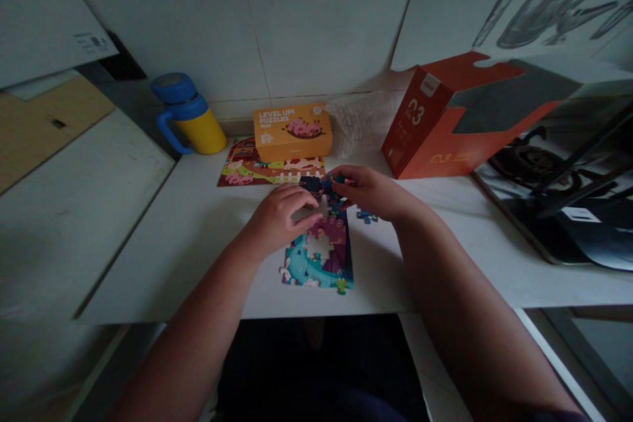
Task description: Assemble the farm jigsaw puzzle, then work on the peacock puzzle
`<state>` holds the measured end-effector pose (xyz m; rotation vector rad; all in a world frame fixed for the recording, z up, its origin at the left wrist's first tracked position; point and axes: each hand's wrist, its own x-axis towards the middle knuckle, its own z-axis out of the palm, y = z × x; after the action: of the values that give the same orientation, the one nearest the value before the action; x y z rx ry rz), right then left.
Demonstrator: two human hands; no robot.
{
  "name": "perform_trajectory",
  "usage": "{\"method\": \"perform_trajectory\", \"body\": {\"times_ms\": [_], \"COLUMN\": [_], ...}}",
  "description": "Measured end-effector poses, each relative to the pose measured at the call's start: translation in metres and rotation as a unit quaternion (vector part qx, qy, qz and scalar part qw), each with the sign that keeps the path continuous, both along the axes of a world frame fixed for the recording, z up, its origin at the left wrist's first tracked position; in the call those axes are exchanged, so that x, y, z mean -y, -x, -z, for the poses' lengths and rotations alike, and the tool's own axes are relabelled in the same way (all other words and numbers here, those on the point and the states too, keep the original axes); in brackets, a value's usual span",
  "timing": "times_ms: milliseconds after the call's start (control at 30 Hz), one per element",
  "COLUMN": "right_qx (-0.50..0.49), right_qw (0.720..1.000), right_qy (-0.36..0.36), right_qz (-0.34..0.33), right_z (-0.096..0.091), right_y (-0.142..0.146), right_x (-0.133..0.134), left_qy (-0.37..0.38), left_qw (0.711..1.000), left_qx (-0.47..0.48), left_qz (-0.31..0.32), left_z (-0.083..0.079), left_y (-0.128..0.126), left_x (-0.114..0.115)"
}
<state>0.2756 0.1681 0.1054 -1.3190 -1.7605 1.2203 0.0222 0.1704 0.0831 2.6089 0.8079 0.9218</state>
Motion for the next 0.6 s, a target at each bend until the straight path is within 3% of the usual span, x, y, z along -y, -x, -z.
{"method": "perform_trajectory", "body": {"times_ms": [233,433,600], "right_qx": [0.179,0.194,0.201], "right_qw": [0.98,0.979,0.978], "right_qy": [-0.08,-0.058,-0.042], "right_qz": [0.002,-0.026,-0.039], "right_z": [0.001,0.005,0.004], "right_y": [-0.011,-0.005,0.004], "right_x": [-0.005,-0.006,-0.003], "left_qy": [-0.032,0.048,0.096], "left_qw": [0.992,0.991,0.992], "left_qx": [0.035,0.01,0.025], "left_qz": [-0.118,-0.121,-0.08], "left_z": [0.009,0.032,0.044], "left_y": [0.005,0.007,0.005], "left_x": [-0.01,-0.022,-0.034]}}
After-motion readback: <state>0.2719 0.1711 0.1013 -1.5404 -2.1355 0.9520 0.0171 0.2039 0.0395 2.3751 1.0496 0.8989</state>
